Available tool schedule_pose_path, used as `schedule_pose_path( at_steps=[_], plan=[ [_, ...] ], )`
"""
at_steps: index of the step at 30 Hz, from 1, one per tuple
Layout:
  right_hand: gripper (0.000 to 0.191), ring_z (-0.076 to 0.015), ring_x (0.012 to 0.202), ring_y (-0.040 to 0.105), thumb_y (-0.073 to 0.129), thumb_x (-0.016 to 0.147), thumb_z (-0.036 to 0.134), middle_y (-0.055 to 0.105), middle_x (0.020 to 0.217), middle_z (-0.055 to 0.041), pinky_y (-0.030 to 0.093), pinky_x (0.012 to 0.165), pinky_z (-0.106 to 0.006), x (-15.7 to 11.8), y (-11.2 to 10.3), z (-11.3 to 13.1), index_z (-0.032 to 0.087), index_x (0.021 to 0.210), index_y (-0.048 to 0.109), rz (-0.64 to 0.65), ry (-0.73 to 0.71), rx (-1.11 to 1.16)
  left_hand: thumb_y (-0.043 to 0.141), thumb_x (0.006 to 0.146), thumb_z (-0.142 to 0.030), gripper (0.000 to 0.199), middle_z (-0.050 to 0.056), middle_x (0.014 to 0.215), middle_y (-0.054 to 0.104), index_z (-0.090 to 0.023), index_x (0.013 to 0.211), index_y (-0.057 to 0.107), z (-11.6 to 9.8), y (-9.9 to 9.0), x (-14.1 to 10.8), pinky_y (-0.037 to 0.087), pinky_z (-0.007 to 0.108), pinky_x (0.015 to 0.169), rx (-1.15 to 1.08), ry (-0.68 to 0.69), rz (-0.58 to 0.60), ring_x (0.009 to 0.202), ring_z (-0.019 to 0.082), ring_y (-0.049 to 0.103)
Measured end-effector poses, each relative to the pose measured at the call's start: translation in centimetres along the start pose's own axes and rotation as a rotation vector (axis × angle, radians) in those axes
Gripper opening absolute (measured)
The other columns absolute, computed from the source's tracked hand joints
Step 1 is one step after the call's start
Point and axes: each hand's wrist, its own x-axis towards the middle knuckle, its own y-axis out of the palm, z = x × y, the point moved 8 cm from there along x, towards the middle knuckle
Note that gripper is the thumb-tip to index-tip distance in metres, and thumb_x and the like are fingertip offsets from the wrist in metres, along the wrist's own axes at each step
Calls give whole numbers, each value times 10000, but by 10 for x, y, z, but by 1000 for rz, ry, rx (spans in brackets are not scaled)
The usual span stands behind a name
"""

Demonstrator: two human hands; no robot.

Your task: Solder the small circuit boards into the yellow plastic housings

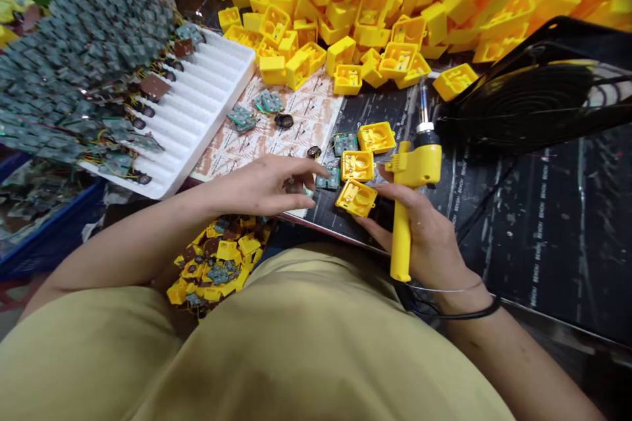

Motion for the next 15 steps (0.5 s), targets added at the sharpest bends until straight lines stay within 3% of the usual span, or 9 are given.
schedule_pose_path(
  at_steps=[2,5,11,15],
  plan=[
    [560,-239,1027,653,739,805,264,647,1142,-94,579,821,-347,-1,-3,0,217,1290,464,-2,-5,2,600,873,-372,437,39,977,708,-167,1258,579,10,-4,-3,483,210,749,-9,-10,-78,832,119,644],
    [599,-232,1093,636,750,796,255,619,1232,-106,576,887,-355,-3,-8,-2,218,1313,449,1,-8,11,575,895,-342,333,66,1041,689,-168,1172,634,14,-5,-7,473,281,855,135,12,-161,940,163,631],
    [637,-251,1062,652,766,780,260,644,1188,-113,587,860,-368,-6,-8,-4,218,1331,449,1,-9,1,579,894,-312,184,73,1103,681,-202,989,692,-7,24,9,388,438,955,483,96,-274,1080,264,562],
    [668,-259,1049,662,775,775,315,650,1204,-103,575,883,-406,-6,-13,-1,238,1350,444,18,-9,-7,551,916,-255,165,50,1120,703,-204,840,688,-7,28,15,360,438,985,461,153,-356,1115,250,571]
  ],
)
